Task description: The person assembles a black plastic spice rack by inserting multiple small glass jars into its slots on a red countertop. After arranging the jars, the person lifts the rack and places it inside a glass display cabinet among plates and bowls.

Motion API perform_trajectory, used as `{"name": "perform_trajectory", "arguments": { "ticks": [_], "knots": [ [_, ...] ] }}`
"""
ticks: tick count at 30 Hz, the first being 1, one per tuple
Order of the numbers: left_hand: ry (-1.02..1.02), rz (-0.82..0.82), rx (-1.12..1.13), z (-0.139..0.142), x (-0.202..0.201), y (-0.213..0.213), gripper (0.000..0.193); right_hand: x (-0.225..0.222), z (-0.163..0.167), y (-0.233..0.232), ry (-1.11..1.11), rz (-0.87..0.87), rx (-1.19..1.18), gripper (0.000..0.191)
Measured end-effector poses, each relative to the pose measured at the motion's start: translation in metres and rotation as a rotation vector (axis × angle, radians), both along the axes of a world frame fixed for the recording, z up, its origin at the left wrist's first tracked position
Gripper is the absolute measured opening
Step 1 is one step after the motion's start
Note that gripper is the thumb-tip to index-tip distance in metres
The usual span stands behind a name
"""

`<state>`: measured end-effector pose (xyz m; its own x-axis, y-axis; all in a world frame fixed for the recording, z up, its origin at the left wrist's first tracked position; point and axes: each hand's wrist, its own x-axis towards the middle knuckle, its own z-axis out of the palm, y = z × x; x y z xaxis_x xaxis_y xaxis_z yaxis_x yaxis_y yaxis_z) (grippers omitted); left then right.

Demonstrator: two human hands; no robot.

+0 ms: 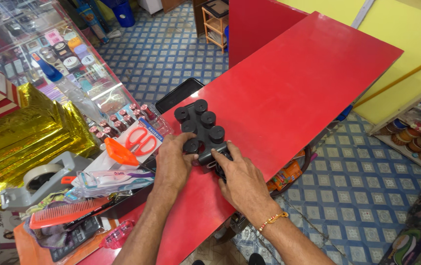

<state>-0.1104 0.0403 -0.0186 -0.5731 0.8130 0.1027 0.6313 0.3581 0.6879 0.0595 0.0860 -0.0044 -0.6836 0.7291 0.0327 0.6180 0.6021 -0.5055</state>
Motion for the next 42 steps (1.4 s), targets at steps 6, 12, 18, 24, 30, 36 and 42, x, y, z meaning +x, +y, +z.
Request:
{"name": "perform_trajectory", "arguments": {
  "ticks": [6,12,18,24,30,36,42],
  "knots": [
    [-0.016,-0.063,0.134,-0.009,-0.004,-0.009,0.049,-0.003,-0.001,0.000,0.000,0.003,0.016,0.073],
    [-0.004,-0.189,0.180,-0.008,-0.012,-0.008,0.051,-0.006,-0.001,0.000,0.001,0.001,0.027,0.074],
    [0.042,-0.296,0.103,0.003,-0.023,-0.006,0.054,-0.011,0.002,0.000,-0.028,0.012,0.018,0.070],
    [-0.050,-0.300,0.182,0.002,-0.025,-0.006,0.054,-0.015,0.003,0.001,-0.056,0.008,0.006,0.075],
    [-0.033,-0.216,0.225,-0.014,-0.022,-0.002,0.053,-0.016,0.001,0.001,-0.072,0.001,-0.009,0.076],
    [-0.155,-0.151,0.362,-0.027,-0.020,-0.004,0.056,-0.016,0.007,0.000,-0.080,0.007,-0.025,0.076],
    [-0.327,0.210,0.230,-0.035,0.004,-0.010,0.034,-0.005,0.005,0.021,-0.060,0.002,-0.179,0.068]
  ]
}}
